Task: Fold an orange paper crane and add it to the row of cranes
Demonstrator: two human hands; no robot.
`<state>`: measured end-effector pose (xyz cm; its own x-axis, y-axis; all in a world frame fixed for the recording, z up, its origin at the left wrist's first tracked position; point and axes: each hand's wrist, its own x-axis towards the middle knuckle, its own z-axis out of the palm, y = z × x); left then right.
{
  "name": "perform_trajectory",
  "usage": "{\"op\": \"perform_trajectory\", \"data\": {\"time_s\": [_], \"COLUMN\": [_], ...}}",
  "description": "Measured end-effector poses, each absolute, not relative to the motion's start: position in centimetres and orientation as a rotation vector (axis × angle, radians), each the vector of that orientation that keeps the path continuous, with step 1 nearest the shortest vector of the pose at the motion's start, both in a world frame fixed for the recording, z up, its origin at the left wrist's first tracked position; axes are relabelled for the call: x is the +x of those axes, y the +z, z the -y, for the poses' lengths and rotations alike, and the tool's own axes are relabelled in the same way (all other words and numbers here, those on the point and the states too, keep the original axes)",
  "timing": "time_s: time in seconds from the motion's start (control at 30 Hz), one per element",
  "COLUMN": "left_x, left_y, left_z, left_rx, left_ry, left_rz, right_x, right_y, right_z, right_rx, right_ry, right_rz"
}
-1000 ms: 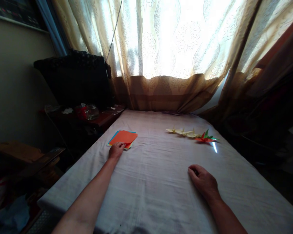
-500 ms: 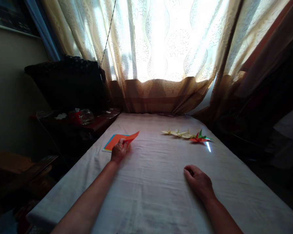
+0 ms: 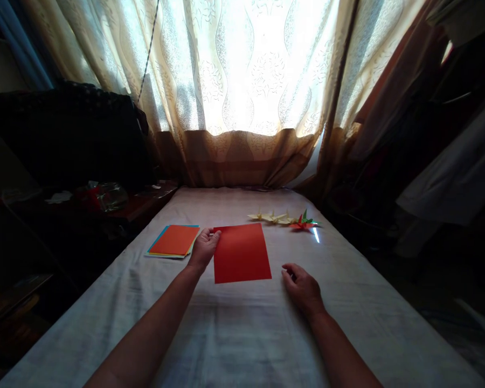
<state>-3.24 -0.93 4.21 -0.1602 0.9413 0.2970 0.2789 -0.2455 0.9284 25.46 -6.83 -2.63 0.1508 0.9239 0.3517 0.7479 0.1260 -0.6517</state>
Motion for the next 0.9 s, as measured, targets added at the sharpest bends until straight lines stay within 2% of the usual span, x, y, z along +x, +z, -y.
{"op": "perform_trajectory", "data": {"time_s": [0.2, 0.37, 0.63, 0.9], "left_x": [-3.0, -2.2, -2.1, -5.7], "left_y": [1.2, 0.3, -0.3, 0.7], "left_z": [1.2, 2.1, 2.3, 2.0], "left_rx": [1.466, 1.568, 1.722, 1.744], "left_ry": [1.302, 1.193, 1.091, 0.927], "left_rz": [-1.782, -1.915, -1.782, -1.501], "right_x": [25.4, 25.5, 22.6, 20.9], "right_y": [-2.9, -3.2, -1.7, -0.8], "right_z": [6.8, 6.7, 7.9, 8.9], "right_rx": [-1.646, -1.634, -1.404, -1.181], "right_ry": [0.25, 0.177, 0.057, 0.091], "right_rz": [1.654, 1.691, 1.985, 2.296]}}
